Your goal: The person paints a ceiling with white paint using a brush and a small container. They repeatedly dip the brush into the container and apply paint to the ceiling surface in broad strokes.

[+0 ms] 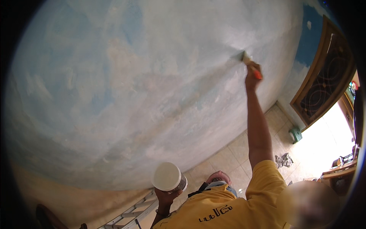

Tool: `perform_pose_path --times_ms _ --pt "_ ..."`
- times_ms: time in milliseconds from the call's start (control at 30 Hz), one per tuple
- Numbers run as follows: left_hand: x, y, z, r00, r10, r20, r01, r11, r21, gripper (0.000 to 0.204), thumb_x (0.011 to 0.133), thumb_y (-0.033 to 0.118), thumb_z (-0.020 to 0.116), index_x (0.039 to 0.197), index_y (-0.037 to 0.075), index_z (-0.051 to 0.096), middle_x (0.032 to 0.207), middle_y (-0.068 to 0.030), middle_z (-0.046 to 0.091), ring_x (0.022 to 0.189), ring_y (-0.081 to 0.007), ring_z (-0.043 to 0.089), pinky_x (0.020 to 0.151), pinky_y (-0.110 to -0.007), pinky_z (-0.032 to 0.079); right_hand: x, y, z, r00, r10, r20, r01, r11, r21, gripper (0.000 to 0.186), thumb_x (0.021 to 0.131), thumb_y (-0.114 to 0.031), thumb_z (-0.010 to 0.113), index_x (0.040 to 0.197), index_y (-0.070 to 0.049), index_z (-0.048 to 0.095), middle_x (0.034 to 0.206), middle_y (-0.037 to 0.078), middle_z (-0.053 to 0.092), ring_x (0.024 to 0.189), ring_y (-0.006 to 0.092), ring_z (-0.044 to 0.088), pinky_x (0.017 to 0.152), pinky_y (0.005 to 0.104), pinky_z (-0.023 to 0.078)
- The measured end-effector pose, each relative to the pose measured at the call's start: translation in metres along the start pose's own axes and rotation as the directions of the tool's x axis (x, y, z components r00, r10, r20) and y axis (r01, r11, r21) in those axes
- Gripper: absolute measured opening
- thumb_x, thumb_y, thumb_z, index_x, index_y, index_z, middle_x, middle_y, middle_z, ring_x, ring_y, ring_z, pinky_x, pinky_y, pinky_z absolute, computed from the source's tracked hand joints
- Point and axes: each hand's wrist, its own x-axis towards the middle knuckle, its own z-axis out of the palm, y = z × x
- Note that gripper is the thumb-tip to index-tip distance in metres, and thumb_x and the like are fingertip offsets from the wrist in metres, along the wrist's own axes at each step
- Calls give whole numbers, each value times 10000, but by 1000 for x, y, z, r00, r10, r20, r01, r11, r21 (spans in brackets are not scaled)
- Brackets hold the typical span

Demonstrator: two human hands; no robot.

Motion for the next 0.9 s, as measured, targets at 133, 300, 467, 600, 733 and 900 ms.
perform_pose_path --times_ms 133,300,467,600,733,900 --pt "7 -20 2 999 14 32 -13 999 -31 862 551 182 975 1287 8 561 1155 -81 672 1047 -211 655 930 -373 543 -119 -57 33 965 165 203 -179 982 53 129 867 -4 733 985 -10 682 973 75 711 903 131 658 830 280 531" --pt "13 -13 4 995 16 103 -9 997 -72 881 550 203 985 1292 -1 555 1165 -81 669 1053 -215 655 931 -370 541 -152 -139 5 636 179 751 -483 851 207 85 863 -14 746 932 -17 697 1020 79 724 941 121 645 847 281 529" --pt "22 -14 -4 989 52 139 -59 997 48 793 572 194 972 1245 10 593 1120 -88 694 1027 -184 670 890 -343 555 -87 -37 13 834 329 443 -414 903 110 89 884 -44 705 964 -7 689 994 48 706 938 138 638 866 292 515" --pt "9 16 13 1000 19 10 -19 999 -40 852 563 254 984 1269 7 576 1161 -101 675 1070 -212 656 928 -374 544 -25 -34 17 985 169 25 -169 986 -3 103 907 -60 702 993 -5 687 986 65 706 919 136 637 847 299 520" --pt "5 30 19 999 -32 -40 30 998 -53 857 574 255 981 1284 13 567 1186 -103 667 1093 -220 648 953 -393 535 -89 -74 53 975 -85 208 109 988 -109 90 903 -52 721 973 -23 671 953 87 698 903 178 661 836 302 521" --pt "-3 13 9 999 36 1 -36 999 -33 944 586 168 974 1360 15 457 1255 -129 630 1168 -241 622 989 -416 515 -164 -185 39 726 18 687 -281 920 273 94 858 14 730 938 -17 692 1009 140 715 901 208 688 804 310 536"
